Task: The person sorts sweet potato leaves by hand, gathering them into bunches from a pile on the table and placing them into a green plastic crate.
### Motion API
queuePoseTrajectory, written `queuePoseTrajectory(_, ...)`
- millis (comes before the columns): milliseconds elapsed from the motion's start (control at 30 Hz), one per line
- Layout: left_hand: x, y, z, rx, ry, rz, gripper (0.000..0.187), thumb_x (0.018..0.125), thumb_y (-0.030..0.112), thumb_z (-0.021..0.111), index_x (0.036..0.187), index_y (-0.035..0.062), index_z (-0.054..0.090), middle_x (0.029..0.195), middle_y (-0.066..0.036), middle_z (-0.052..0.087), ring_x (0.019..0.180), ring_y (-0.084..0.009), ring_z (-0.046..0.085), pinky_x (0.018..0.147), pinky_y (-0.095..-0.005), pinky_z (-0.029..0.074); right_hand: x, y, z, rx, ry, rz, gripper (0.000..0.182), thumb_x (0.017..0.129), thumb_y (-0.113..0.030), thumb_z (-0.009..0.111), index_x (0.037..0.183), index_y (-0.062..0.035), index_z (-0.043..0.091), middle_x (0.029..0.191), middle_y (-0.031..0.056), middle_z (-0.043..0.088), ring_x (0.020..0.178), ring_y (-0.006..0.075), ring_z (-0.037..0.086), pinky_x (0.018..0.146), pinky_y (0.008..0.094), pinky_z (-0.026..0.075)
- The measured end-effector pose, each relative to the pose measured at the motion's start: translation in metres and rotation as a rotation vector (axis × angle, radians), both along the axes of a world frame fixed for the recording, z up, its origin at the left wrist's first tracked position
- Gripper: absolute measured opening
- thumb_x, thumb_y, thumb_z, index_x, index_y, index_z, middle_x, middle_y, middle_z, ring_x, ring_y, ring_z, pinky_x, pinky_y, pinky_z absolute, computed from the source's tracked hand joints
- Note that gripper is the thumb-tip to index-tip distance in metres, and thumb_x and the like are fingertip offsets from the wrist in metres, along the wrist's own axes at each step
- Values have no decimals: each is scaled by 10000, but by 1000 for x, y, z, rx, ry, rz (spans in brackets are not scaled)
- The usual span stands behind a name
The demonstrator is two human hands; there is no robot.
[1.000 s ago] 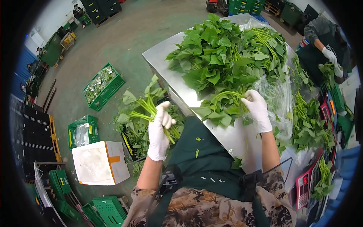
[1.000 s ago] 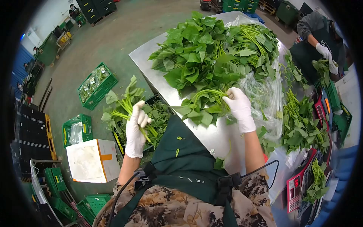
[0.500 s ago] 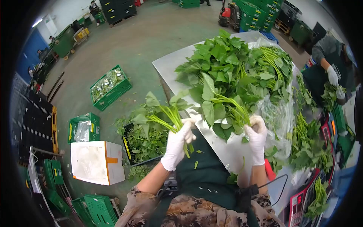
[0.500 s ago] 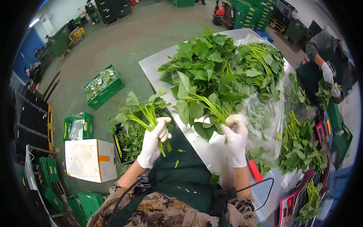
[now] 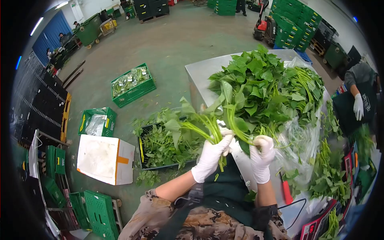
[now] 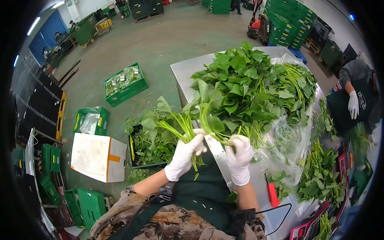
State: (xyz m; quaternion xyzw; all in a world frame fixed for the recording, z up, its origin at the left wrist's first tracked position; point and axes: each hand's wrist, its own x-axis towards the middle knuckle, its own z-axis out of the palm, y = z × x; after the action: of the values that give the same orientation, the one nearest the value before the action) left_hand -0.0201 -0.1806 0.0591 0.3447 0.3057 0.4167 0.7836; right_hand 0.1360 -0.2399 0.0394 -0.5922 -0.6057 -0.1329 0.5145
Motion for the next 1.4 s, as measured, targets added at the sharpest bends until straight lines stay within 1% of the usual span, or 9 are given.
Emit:
queuePoseTrajectory(267, -3, 14, -9, 120, -68, -24, 192, 913, 184, 554, 905, -6, 575, 564, 43, 408, 492, -64, 404, 589, -242, 441, 0, 1, -1, -112, -275, -80, 267, 642, -53, 725, 868, -115, 595, 881, 49, 598, 690, 233, 574, 586, 330, 453)
queuePoseTrajectory(400, -14, 23, -7, 178, -38, -59, 201, 915, 194, 551, 884, -4, 571, 556, 43, 394, 483, -67, 394, 609, -251, 446, 6, -14, 11, -297, 340, 12, 322, 681, 6, 698, 972, -64, 578, 1043, 83, 564, 665, 133, 563, 566, 241, 445)
queuePoseTrajectory(433, -15, 24, -10, 176, -41, -61, 201, 909, 194, 557, 875, -4, 574, 562, 38, 414, 487, -71, 403, 588, -247, 441, 7, -18, 12, -362, 530, 24, 411, 673, -3, 695, 1058, -69, 567, 1110, 99, 531, 800, 181, 575, 675, 263, 469)
queuePoseTrajectory(633, -15, 19, -2, 256, 69, -207, 191, 868, 187, 596, 852, -3, 597, 583, 0, 490, 497, -67, 426, 511, -216, 396, 2, 5, 66, -456, -375, 184, 415, 784, -363, 617, 1089, -84, 587, 1117, 100, 544, 1089, 287, 496, 1033, 479, 266)
queuePoseTrajectory(767, -21, 23, 3, 294, 140, -213, 197, 857, 187, 604, 835, -9, 616, 601, -14, 527, 506, -61, 437, 492, -211, 377, 12, 11, 44, -664, -122, 536, 232, 830, -262, 599, 883, -42, 644, 855, 67, 629, 906, 232, 595, 1058, 465, 254)
queuePoseTrajectory(867, -26, 26, 2, 280, 156, -147, 181, 856, 170, 596, 834, -9, 623, 608, -14, 537, 509, -59, 440, 490, -205, 368, 8, 12, 30, -695, 256, 519, 164, 823, -169, 606, 837, -10, 643, 833, 87, 620, 815, 210, 595, 969, 390, 373)
queuePoseTrajectory(900, -26, 25, 1, 277, 139, -138, 161, 856, 147, 588, 844, -9, 627, 616, -18, 545, 509, -57, 437, 490, -199, 361, -1, 10, 26, -708, 602, 442, 107, 809, -112, 604, 786, -14, 642, 739, 55, 586, 695, 137, 547, 740, 275, 439)
queuePoseTrajectory(1000, -24, 18, 2, 294, 172, -66, 147, 855, 130, 588, 854, -11, 631, 638, -29, 560, 515, -55, 442, 490, -194, 356, -9, 15, 7, -484, 672, 237, 102, 816, -90, 608, 780, -1, 642, 724, 41, 565, 663, 108, 498, 605, 241, 386)
queuePoseTrajectory(1400, -49, 22, 26, 318, 123, 119, 166, 871, 156, 601, 845, -8, 590, 602, -24, 532, 473, -79, 424, 534, -238, 416, 65, 20, -13, -159, 1007, -89, 249, 952, -232, 485, 825, -43, 586, 786, 22, 604, 720, 93, 543, 680, 230, 428)
